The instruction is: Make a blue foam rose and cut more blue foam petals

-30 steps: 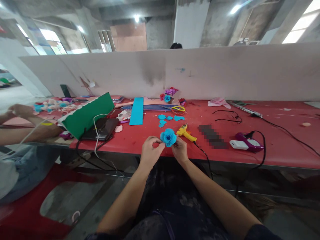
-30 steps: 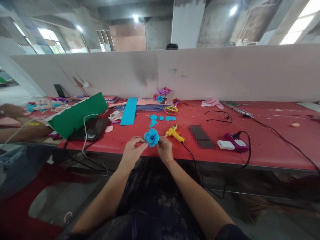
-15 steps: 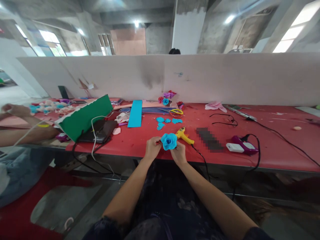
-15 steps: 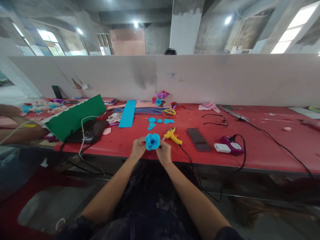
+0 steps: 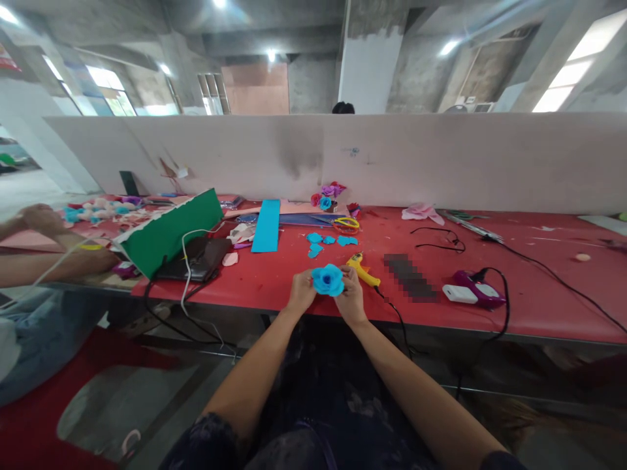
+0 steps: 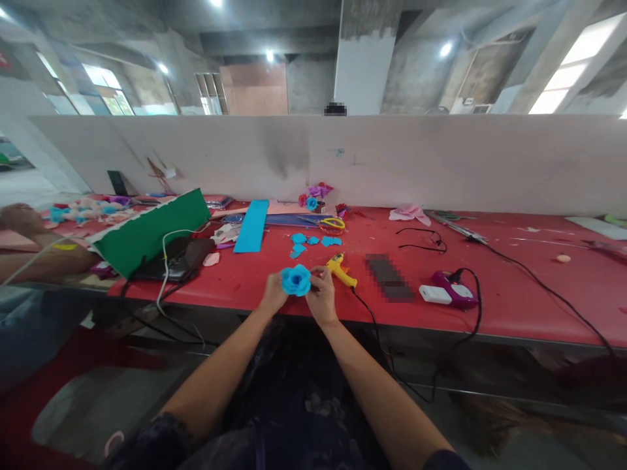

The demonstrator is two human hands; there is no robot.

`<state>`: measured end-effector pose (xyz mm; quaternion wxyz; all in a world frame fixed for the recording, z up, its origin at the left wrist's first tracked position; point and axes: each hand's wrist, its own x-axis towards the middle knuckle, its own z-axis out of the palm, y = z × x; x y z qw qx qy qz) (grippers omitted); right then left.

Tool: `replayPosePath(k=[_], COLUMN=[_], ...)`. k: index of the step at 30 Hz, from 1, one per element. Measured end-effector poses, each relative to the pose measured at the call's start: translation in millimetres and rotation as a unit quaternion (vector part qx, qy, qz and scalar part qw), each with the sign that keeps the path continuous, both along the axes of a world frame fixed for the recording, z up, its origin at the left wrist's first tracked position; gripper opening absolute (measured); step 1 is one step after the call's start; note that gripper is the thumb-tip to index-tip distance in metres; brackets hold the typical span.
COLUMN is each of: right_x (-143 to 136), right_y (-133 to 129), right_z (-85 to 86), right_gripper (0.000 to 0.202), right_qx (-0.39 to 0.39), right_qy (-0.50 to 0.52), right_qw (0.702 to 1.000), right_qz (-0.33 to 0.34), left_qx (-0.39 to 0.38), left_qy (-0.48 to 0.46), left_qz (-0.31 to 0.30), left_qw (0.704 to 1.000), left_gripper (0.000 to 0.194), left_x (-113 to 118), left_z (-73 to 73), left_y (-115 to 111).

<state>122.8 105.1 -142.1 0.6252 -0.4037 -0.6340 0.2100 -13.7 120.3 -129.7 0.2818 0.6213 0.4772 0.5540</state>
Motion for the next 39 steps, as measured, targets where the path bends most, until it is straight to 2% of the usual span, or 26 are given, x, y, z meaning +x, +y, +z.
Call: replayPosePath(k=[3,6,8,11,16,21,26,29,32,39], right_x=[-1.0,-0.9,-0.5,0.3,2.5,-1.2,-13.6,-17.2,-16.4,-15.2], right_y=[-0.9,0.3,1.5,2.4,-0.1,-3.6,6.6,14.7,16.2,16.0], right_z=[0.9,-0.5,-2.2,-4.3,-1.5,3.3,0.2,0.8,3.8,6.6], right_gripper=[0.022,0.013,0.011,0.012,0.017,0.022,0.018,0.02,0.017,0.019], right_qx=[-0.004,-0.009,-0.012,-0.02,-0.024,-0.01,-0.034,-0.018,0.003,0.007], right_qy=[-0.01,-0.033,-0.047,-0.059,-0.074,-0.072,-0.022,-0.005,-0.007,-0.015], right_qw=[1.0,0.999,0.998,0.997,0.996,0.997,0.999,1.0,1.0,1.0], right_qz=[0.007,0.024,0.036,0.044,0.035,0.036,0.031,-0.004,-0.01,0.02], left_qx=[0.009,0.001,-0.011,-0.029,-0.049,-0.045,0.005,0.022,0.025,0.033], left_qy=[0.018,0.036,0.052,0.073,0.089,0.073,0.036,0.031,0.03,0.016], left_qz=[0.074,0.172,0.216,0.244,0.247,0.213,0.089,0.023,-0.031,-0.052], left_qw=[0.997,0.984,0.975,0.967,0.964,0.973,0.995,0.999,0.999,0.998], left_gripper=[0.015,0.018,0.019,0.016,0.015,0.014,0.015,0.019,0.021,0.02], left_x=[-14.3,-27.7,-31.9,-31.5,-28.4,-29.3,-22.9,-18.6,-17.1,-16.4], left_z=[4.1,5.7,5.2,3.6,1.7,3.8,8.4,7.8,6.8,8.4], left_y=[12.8,24.8,29.6,31.6,31.3,29.1,18.7,12.4,8.4,4.7])
